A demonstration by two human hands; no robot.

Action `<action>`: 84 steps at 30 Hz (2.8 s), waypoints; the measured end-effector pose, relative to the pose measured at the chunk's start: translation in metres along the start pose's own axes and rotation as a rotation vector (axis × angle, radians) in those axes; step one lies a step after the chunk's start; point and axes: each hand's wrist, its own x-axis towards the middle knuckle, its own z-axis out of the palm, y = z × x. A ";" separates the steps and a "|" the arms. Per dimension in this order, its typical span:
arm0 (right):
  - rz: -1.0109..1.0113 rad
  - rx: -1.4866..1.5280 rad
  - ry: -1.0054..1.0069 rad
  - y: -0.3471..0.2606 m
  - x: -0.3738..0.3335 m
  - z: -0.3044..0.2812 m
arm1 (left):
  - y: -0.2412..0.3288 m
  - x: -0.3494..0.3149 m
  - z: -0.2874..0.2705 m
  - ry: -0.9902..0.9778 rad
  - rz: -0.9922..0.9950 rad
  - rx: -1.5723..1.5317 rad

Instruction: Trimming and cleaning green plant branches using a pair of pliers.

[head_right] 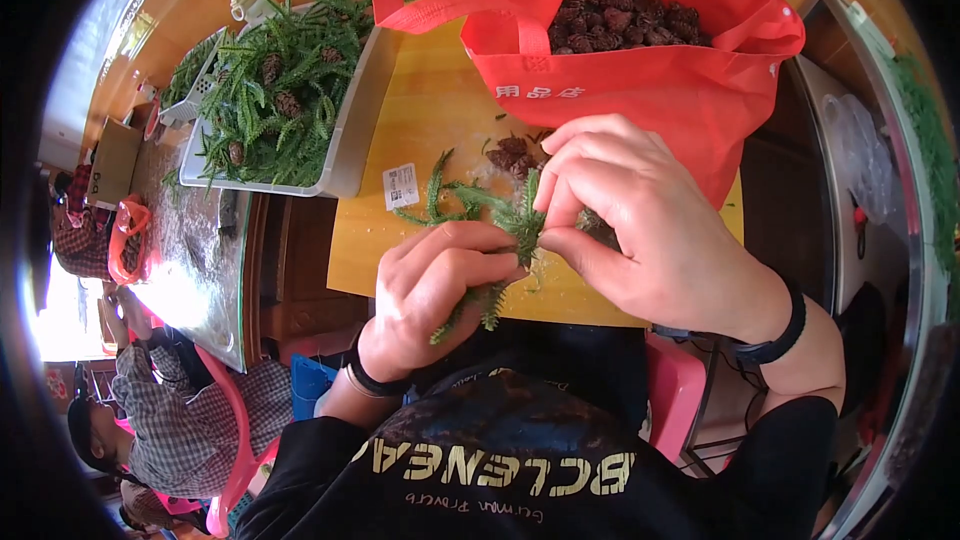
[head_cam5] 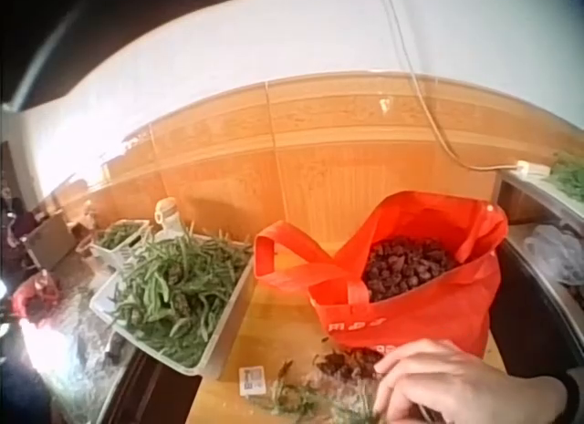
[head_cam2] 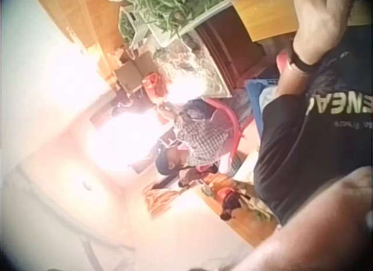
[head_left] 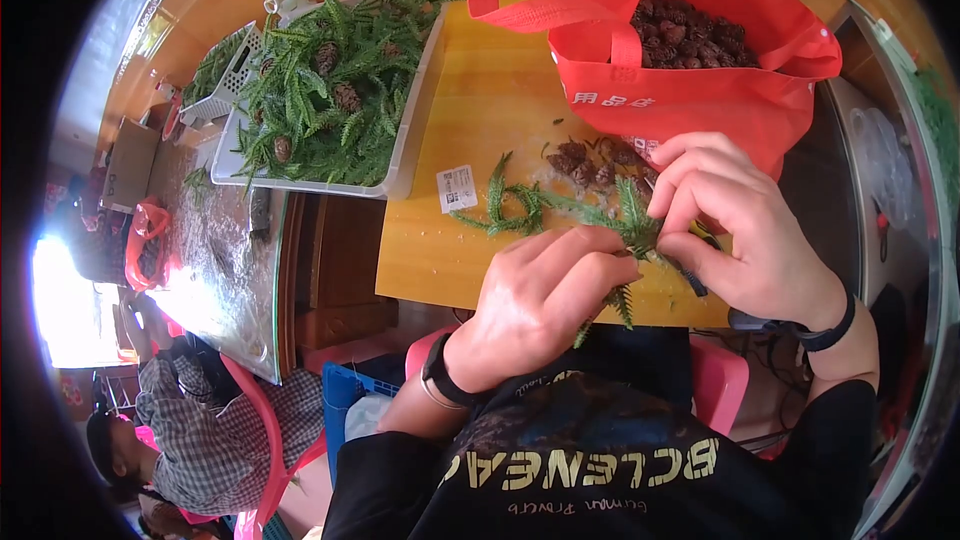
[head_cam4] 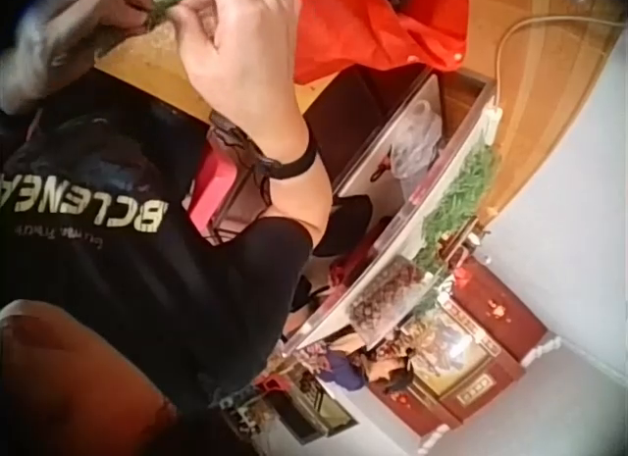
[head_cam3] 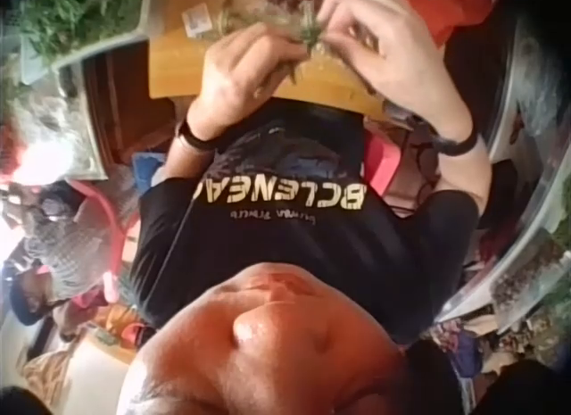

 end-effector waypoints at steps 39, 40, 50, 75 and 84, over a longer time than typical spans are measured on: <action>-0.153 -0.250 0.028 -0.001 0.004 -0.009 | -0.001 0.003 0.006 0.016 -0.093 -0.100; -0.071 -0.181 -0.011 0.001 0.003 -0.008 | 0.000 0.004 0.005 0.015 -0.094 -0.101; 0.290 0.060 0.021 0.027 -0.029 0.000 | -0.014 -0.010 0.007 0.049 -0.631 -0.969; 0.645 -0.110 0.067 0.083 -0.111 0.049 | -0.031 -0.014 0.019 0.127 -0.660 -0.795; 0.579 0.465 0.123 0.040 -0.092 0.018 | -0.032 -0.015 0.017 0.077 -0.785 -1.332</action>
